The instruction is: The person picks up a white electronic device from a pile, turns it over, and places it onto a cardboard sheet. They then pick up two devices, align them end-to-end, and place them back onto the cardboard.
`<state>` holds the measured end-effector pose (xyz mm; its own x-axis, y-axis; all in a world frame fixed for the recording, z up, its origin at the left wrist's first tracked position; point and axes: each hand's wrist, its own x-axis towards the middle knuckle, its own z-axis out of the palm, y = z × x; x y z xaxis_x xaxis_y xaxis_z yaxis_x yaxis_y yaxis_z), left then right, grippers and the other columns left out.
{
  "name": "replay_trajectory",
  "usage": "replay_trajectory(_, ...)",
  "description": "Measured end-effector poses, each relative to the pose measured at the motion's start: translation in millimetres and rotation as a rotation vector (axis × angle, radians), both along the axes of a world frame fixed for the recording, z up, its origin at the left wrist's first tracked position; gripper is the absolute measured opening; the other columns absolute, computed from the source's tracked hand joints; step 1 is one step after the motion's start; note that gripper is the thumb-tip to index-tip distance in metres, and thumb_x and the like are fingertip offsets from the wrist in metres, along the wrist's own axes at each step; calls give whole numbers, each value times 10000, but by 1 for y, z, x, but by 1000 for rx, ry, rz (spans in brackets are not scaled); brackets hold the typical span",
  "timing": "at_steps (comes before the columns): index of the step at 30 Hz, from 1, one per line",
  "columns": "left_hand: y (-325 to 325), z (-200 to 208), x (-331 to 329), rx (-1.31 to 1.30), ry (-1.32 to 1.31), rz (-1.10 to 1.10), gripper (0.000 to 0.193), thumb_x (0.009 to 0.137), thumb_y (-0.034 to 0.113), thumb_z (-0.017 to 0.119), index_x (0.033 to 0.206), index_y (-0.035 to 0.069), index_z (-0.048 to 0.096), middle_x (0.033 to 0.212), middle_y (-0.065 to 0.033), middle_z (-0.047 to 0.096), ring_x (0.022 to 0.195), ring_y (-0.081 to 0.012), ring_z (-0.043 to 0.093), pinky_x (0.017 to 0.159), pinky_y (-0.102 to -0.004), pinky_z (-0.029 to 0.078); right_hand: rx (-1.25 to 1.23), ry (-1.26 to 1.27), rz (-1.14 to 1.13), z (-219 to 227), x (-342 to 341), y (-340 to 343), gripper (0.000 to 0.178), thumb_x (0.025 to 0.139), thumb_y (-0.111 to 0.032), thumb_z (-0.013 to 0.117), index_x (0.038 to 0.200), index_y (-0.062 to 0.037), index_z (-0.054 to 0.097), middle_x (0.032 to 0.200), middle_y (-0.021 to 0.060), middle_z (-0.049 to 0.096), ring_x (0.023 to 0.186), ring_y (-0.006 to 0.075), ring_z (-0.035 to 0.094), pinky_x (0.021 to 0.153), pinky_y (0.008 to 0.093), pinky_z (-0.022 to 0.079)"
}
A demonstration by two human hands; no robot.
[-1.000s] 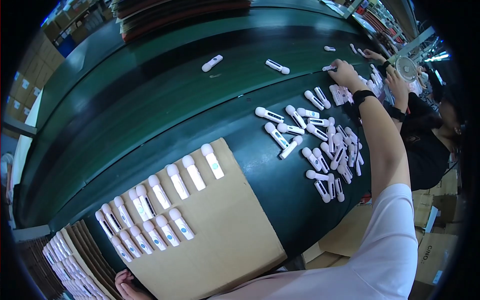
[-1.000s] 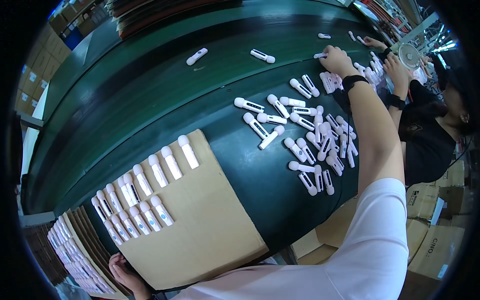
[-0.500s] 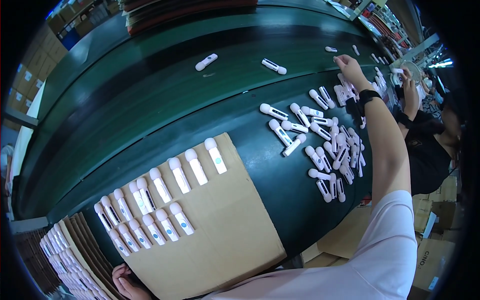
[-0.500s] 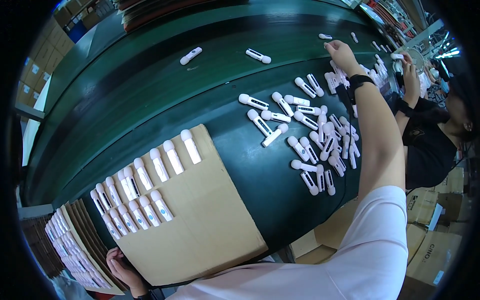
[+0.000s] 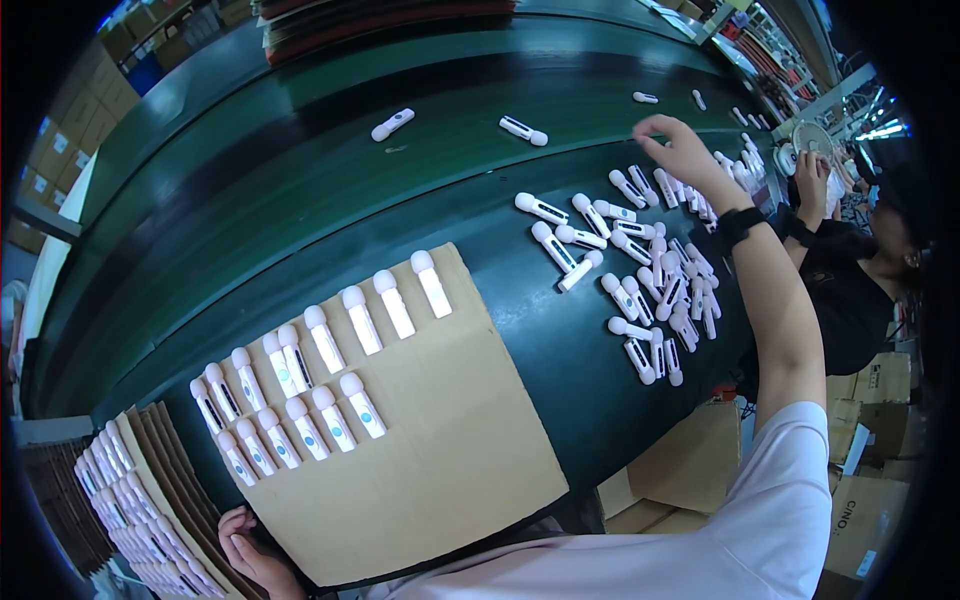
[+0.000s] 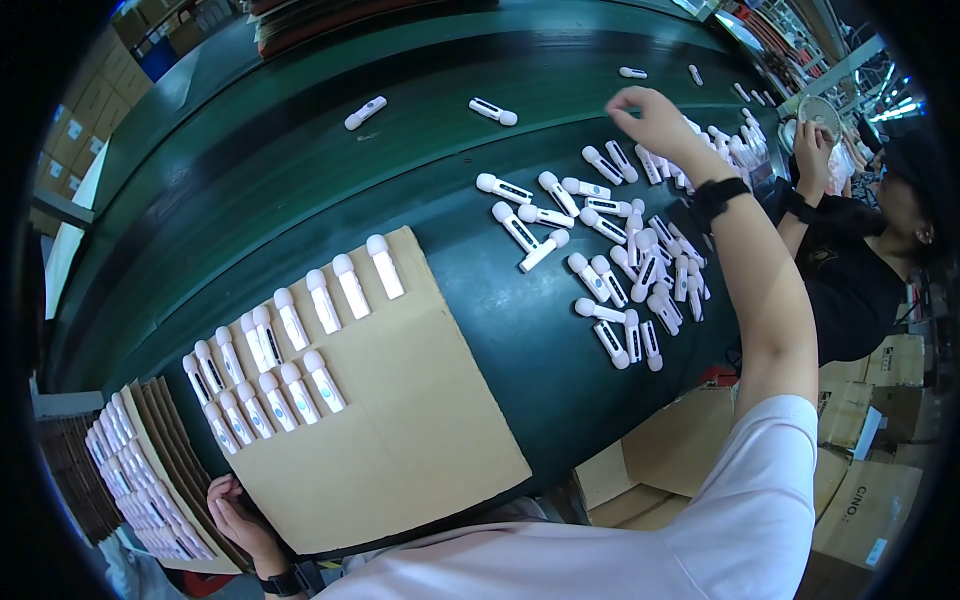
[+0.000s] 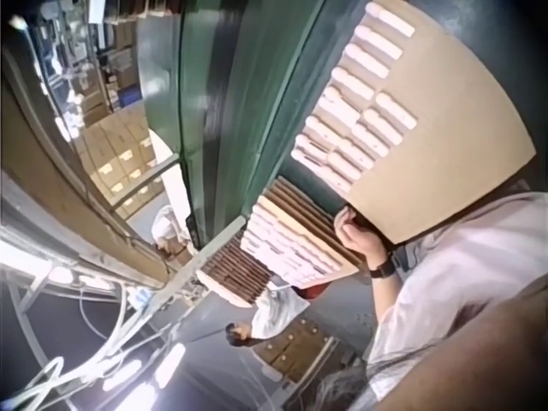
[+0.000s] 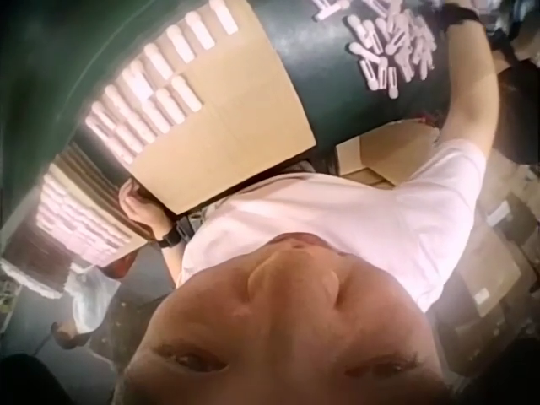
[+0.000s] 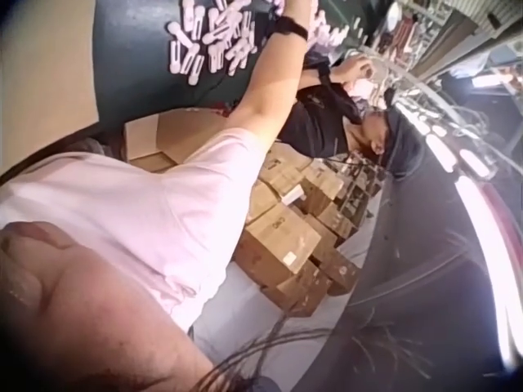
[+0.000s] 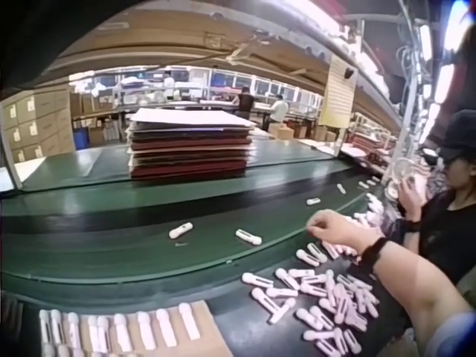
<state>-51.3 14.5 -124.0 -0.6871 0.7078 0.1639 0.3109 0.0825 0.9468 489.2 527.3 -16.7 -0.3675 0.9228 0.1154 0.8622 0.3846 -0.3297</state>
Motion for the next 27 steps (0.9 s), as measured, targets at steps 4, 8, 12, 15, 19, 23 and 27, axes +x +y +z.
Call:
replay_trajectory(4,-3,3,1,15,17,11,287,1047,225,352,1009,5,531,1084,-112,559,895,-143,522,835,-268,417,-67,-106,121,-2,-85,4,223,887,-214,646,1021,-37,663,1064,115,663,1013,250,617,928,352,475)
replay_trajectory(8,-2,6,3,-7,45,6,290,1047,222,353,1003,3,538,1088,-116,560,896,-139,526,836,-266,421,-119,-130,177,-11,-150,10,256,871,-201,661,1065,-34,655,1057,150,665,997,279,628,893,363,490)
replay_trajectory(12,-1,6,5,-24,47,45,278,1021,222,379,1002,-13,527,1086,-139,557,883,-151,509,820,-277,410,-140,-177,153,-20,-180,19,314,855,-183,665,1124,-24,631,1046,177,662,992,298,631,880,373,492)
replay_trajectory(15,-2,8,6,-12,38,36,286,1020,229,382,1003,-17,526,1083,-144,556,886,-157,512,825,-283,412,-175,-311,154,-22,-198,24,342,842,-153,654,1152,-14,612,1051,193,657,992,313,629,876,374,492)
replay_trajectory(19,-2,8,1,25,12,22,295,1015,237,388,1000,-24,525,1078,-150,555,888,-168,514,835,-293,414,-125,-327,237,-14,-224,29,363,825,-102,616,1180,-32,595,1105,190,658,1031,344,631,917,383,490)
replay_trajectory(23,-4,8,3,34,26,-19,279,1028,211,368,999,-15,530,1077,-141,550,889,-161,519,848,-288,417,-39,-187,291,-26,-278,30,435,794,-52,563,1228,-25,556,1103,198,623,1008,359,619,875,386,492)
replay_trajectory(27,-6,8,6,32,34,-3,292,1011,226,388,982,-24,535,1067,-152,552,893,-177,520,852,-301,418,53,-204,413,-33,-324,24,414,813,-50,559,1227,-62,554,1152,184,585,1020,364,611,880,403,492)
